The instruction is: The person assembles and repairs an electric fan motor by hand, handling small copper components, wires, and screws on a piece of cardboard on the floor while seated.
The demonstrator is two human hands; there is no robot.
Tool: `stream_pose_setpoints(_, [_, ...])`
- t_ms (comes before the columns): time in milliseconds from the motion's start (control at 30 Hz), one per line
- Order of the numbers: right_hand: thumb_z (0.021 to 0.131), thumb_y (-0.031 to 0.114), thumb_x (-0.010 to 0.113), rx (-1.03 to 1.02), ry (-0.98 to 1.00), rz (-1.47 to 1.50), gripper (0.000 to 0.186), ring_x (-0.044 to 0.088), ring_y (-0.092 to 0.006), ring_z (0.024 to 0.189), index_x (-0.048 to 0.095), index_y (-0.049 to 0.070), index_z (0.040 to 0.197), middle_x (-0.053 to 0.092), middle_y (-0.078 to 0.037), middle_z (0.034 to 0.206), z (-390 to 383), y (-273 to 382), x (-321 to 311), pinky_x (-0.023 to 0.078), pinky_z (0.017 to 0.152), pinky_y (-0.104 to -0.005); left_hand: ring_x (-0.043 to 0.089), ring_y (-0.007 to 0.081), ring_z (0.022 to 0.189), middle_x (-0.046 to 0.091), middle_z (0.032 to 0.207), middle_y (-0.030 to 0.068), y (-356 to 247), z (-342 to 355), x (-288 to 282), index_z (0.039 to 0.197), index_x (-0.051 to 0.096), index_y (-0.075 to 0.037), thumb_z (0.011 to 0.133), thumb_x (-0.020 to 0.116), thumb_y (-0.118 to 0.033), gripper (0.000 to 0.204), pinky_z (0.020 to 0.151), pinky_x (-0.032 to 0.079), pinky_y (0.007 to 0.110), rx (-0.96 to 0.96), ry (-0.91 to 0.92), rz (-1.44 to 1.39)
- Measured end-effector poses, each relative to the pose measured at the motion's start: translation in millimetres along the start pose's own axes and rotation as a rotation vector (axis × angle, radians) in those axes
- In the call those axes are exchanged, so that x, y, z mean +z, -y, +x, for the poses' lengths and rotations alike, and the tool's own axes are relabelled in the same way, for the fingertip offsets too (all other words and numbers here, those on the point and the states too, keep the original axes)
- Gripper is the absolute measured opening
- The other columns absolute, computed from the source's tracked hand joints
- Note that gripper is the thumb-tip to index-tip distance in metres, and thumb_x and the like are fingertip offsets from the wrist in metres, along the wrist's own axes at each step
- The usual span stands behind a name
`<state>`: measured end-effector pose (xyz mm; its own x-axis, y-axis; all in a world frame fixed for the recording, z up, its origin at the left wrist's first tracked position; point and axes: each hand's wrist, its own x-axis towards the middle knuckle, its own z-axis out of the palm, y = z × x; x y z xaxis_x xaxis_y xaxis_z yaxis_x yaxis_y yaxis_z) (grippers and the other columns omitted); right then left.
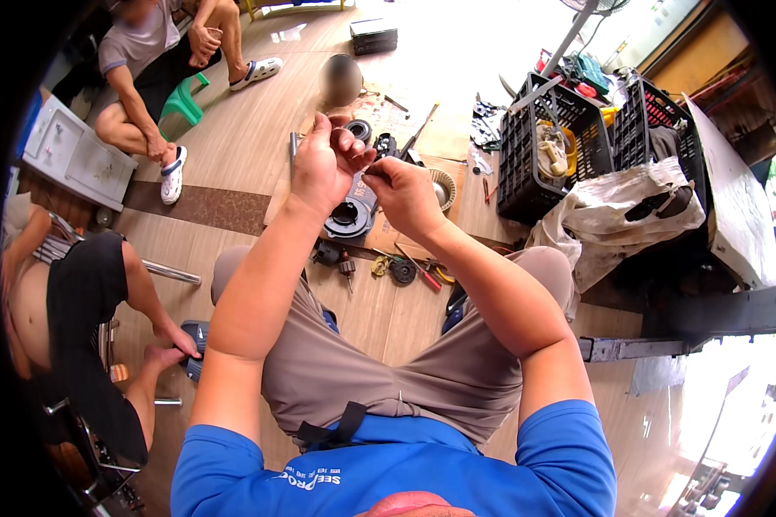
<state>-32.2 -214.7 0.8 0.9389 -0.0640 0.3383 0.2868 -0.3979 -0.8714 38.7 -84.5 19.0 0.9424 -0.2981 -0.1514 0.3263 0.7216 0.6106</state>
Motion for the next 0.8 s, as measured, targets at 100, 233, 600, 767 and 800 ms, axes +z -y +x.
stream_pose_setpoints(100, [0.085,0.009,0.069,-0.019,-0.009,-0.007,0.012,0.065,-0.0233,0.071,0.068,0.002,0.094,0.069,-0.016,0.081,1,-7,2,0.052,0.066,-0.0329,0.038,0.0130,0.055,0.035,0.063,-0.0008,-1,-1,4,0.096,0.050,-0.009,0.105,0.037,-0.040,0.035,0.053,0.039,0.030,0.000,-0.012,-0.035])
stream_pose_setpoints(233, [0.086,0.011,0.070,-0.045,0.043,-0.033,0.013,0.061,-0.0146,0.061,0.068,0.001,0.093,0.068,-0.014,0.074,0,-10,4,0.049,0.059,-0.0295,0.028,0.0094,0.048,0.030,0.059,-0.0034,-6,-1,6,0.093,0.050,-0.011,0.104,0.038,-0.041,0.034,0.046,0.026,0.027,0.008,-0.021,0.106])
stream_pose_setpoints(600, [0.088,0.020,0.064,-0.157,0.355,-0.476,0.015,0.063,-0.0315,0.086,0.067,0.005,0.091,0.066,-0.012,0.088,11,-5,-30,0.051,0.076,-0.0395,0.030,0.0092,0.048,0.036,0.061,-0.0033,-5,5,-6,0.092,0.052,-0.009,0.104,0.041,-0.037,0.033,0.044,0.025,0.025,-0.282,-0.077,0.394])
stream_pose_setpoints(767, [0.087,0.020,0.064,-0.264,0.395,-0.605,0.013,0.064,-0.0308,0.085,0.064,0.007,0.087,0.065,-0.010,0.087,6,-7,-35,0.051,0.074,-0.0418,0.065,0.0205,0.073,0.066,0.083,0.0076,7,6,-20,0.097,0.058,-0.007,0.104,0.040,-0.033,0.033,0.068,0.056,0.035,-0.315,0.020,0.470])
stream_pose_setpoints(800, [0.087,0.020,0.064,-0.263,0.394,-0.604,0.013,0.064,-0.0308,0.085,0.064,0.007,0.087,0.065,-0.010,0.087,6,-8,-36,0.051,0.074,-0.0418,0.065,0.0205,0.073,0.066,0.083,0.0076,8,7,-23,0.097,0.058,-0.007,0.104,0.040,-0.033,0.033,0.068,0.056,0.035,-0.316,0.020,0.471])
